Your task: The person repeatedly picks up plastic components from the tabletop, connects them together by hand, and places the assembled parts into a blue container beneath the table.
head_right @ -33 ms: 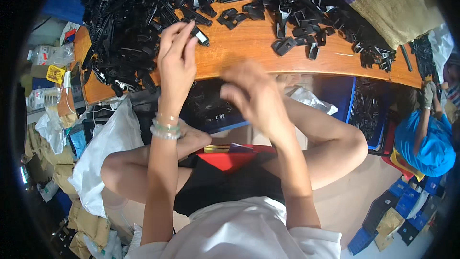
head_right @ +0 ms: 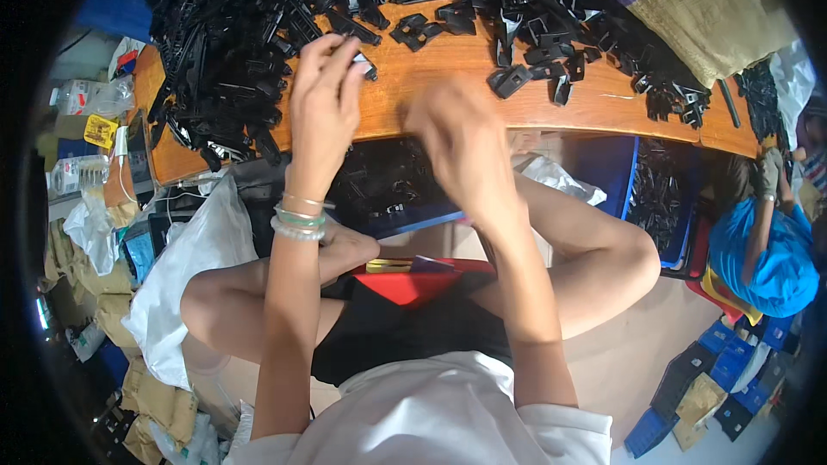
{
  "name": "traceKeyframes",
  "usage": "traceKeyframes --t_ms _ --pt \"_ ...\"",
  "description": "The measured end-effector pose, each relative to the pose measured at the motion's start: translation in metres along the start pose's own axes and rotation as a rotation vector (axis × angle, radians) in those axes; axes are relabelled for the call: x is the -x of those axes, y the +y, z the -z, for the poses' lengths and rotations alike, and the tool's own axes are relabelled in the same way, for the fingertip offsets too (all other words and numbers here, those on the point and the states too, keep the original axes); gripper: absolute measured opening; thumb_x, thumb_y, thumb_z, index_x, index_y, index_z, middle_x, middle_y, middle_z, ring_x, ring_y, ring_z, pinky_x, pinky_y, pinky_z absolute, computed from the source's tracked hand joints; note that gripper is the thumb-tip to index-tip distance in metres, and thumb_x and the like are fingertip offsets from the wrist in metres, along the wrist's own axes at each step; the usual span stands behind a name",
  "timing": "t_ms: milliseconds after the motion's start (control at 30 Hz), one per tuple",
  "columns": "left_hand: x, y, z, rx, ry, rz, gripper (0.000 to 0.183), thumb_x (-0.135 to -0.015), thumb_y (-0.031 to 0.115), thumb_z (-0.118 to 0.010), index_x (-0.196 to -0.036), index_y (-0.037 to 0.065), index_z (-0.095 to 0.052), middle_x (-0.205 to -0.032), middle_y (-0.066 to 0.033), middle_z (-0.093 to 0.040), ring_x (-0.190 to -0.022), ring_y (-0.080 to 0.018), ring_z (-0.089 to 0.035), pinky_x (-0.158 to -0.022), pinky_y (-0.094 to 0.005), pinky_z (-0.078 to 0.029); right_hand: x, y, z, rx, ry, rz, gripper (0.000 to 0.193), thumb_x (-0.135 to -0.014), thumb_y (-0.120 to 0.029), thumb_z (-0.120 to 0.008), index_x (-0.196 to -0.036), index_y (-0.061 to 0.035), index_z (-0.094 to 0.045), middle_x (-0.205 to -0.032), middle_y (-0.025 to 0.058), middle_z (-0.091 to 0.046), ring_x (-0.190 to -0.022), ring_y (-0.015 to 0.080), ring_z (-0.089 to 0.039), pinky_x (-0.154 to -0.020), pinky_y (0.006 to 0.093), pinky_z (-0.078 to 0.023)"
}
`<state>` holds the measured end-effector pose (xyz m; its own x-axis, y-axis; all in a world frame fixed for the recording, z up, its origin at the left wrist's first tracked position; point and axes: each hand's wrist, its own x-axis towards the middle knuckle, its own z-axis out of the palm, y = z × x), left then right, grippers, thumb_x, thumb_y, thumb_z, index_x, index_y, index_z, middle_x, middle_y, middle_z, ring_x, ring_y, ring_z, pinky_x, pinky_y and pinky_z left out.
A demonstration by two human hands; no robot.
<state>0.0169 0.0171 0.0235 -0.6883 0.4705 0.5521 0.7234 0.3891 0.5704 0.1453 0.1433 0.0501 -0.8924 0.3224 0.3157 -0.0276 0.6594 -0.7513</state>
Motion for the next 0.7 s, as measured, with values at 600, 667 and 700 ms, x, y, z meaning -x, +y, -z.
traceKeyframes --t_ms 600,667,700 --pt "0.02 0.007 0.018 0.166 -0.105 0.06 0.02 -0.07 0.0 -0.073 -0.088 -0.003 -0.066 -0.091 -0.0118 -0.061 -0.089 -0.0284 -0.057 -0.079 -0.037 -0.046 -0.022 0.028 0.0 -0.282 0.015 -0.182 0.025 -0.09 -0.011 -0.06 -0.11 0.0021 -0.063 -0.088 0.015 -0.064 -0.077 0.0214 -0.061 -0.071 0.0307 -0.047" --pt "0.021 0.003 0.02 0.204 -0.165 0.1 0.022 -0.072 0.001 -0.073 -0.093 -0.003 -0.069 -0.092 -0.0098 -0.063 -0.091 -0.0226 -0.057 -0.083 -0.0314 -0.045 -0.024 0.032 0.0 -0.35 -0.158 -0.173 0.03 -0.086 -0.011 -0.065 -0.112 0.0023 -0.063 -0.093 0.0171 -0.065 -0.081 0.0234 -0.062 -0.073 0.0323 -0.047" --pt "0.022 0.002 0.02 0.201 -0.164 0.105 0.022 -0.072 0.001 -0.073 -0.093 -0.003 -0.069 -0.092 -0.0098 -0.063 -0.091 -0.0226 -0.057 -0.083 -0.0314 -0.045 -0.026 0.034 0.004 -0.254 -0.213 -0.123 0.029 -0.087 -0.007 -0.065 -0.115 0.0012 -0.064 -0.089 0.0058 -0.061 -0.076 0.0123 -0.056 -0.072 0.0258 -0.047"
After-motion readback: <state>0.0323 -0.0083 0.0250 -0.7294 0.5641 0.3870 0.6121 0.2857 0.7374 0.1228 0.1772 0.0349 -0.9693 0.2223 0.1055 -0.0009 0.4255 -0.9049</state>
